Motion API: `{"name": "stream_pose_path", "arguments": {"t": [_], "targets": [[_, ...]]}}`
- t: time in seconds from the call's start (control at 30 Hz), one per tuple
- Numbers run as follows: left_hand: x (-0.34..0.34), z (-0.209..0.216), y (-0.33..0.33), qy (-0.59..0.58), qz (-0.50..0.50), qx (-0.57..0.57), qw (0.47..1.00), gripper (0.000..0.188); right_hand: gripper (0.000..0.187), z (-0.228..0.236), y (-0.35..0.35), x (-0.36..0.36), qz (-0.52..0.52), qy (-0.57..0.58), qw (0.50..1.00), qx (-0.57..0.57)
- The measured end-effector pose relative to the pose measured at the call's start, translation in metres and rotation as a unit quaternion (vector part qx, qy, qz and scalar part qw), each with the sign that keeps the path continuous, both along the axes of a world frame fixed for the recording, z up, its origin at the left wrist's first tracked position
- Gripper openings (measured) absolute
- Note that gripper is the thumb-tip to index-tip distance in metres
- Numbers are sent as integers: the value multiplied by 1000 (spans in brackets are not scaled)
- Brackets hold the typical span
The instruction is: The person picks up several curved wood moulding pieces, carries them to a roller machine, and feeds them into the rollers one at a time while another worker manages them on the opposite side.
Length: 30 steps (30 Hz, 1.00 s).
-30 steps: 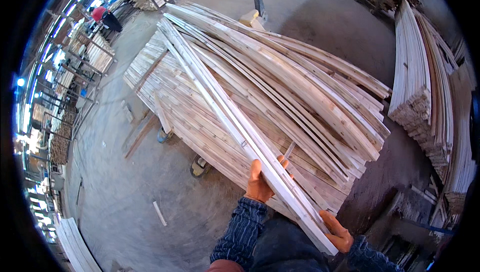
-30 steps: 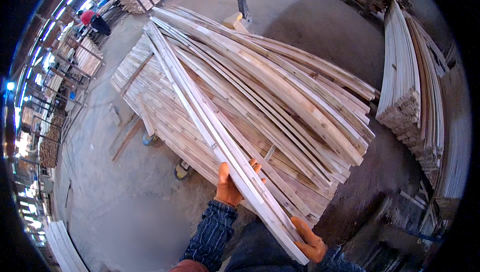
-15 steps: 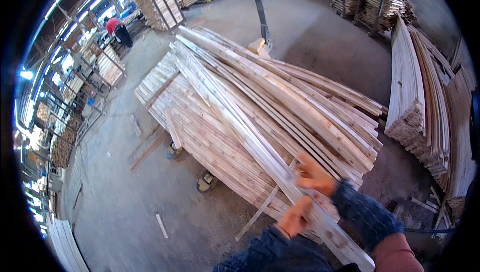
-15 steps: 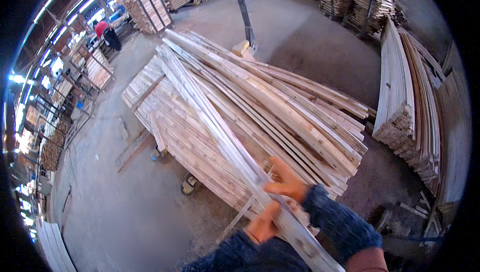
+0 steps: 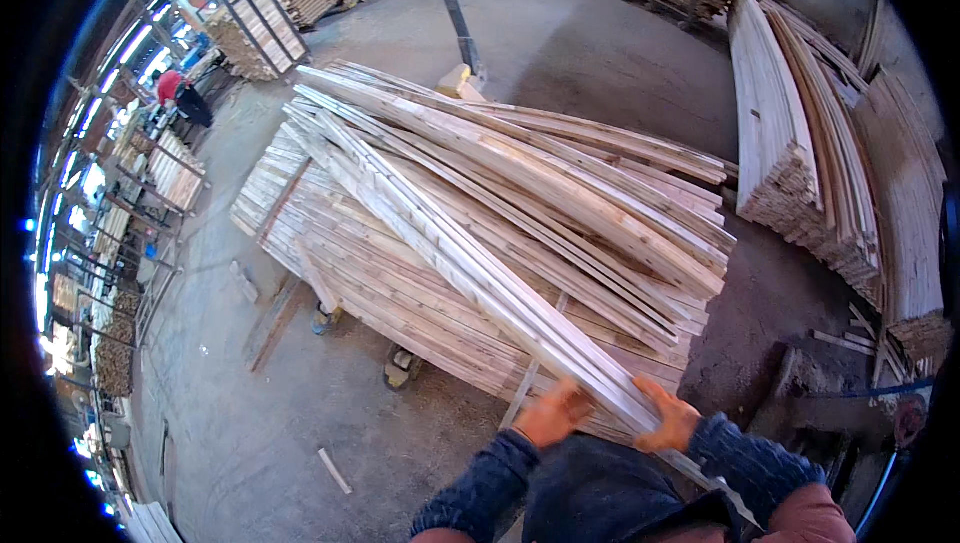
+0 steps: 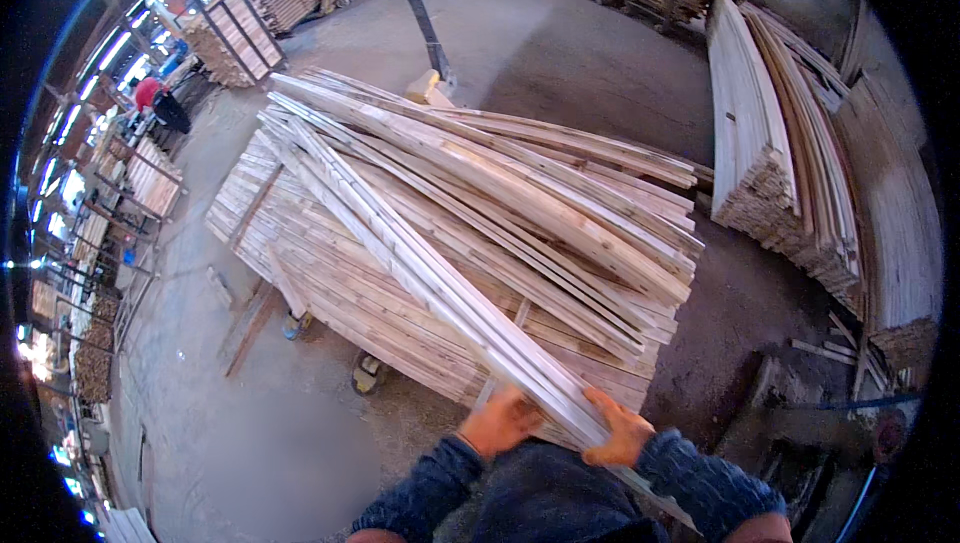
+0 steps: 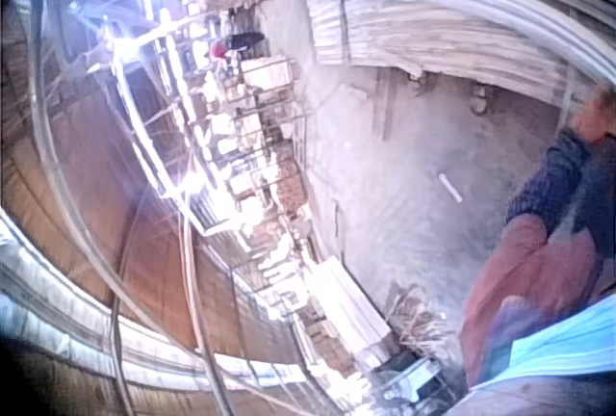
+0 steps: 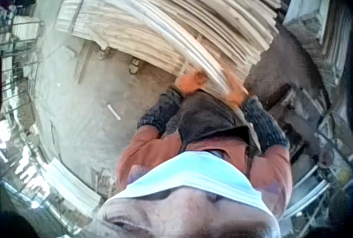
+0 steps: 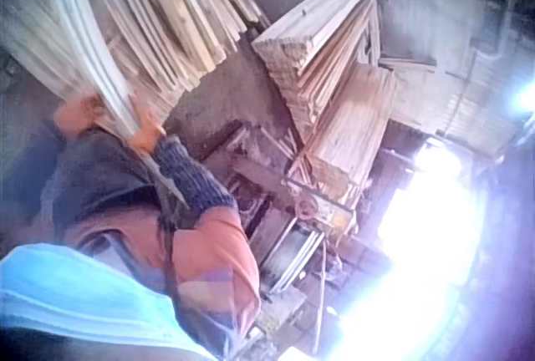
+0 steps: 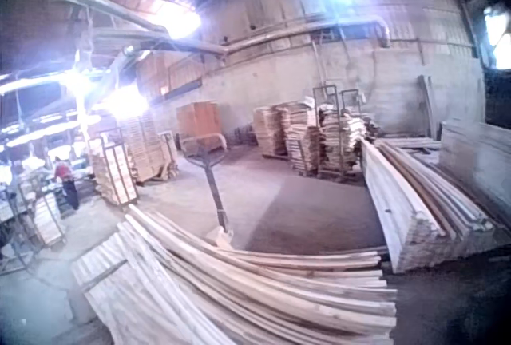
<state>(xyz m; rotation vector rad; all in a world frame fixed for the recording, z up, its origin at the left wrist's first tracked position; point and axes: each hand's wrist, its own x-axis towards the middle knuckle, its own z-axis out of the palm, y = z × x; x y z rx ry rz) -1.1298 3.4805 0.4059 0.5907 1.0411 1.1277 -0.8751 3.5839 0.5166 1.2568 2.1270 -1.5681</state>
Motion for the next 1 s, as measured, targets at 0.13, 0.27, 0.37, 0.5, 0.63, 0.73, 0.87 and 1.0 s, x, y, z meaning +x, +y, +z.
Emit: {"name": "stream_pose_path", "arguments": {"t": [0.13,0.27,0.37,0.5,0.63,0.73,0.87,1.0], "targets": [[-56,9,70,-204,328,-95,917,88,111,82,-31,82,-2,-190,981,25],[-68,10,105,-220,337,-57,914,92,107,128,-85,176,-12,-229,966,120],[-51,-22,105,-403,303,-7,864,100,100,144,-111,204,14,-235,956,172],[-18,3,103,-378,290,-6,879,112,99,123,-132,228,-3,-266,912,312],[12,42,118,-315,288,-7,904,91,100,123,-121,203,-28,-228,915,331],[22,63,118,-188,264,48,945,90,99,121,-111,198,-26,-224,912,344],[38,77,108,-161,268,1,950,91,114,112,-113,234,-31,-227,909,348],[74,112,79,-214,209,24,954,88,120,107,-135,284,-70,-227,912,335]]}}
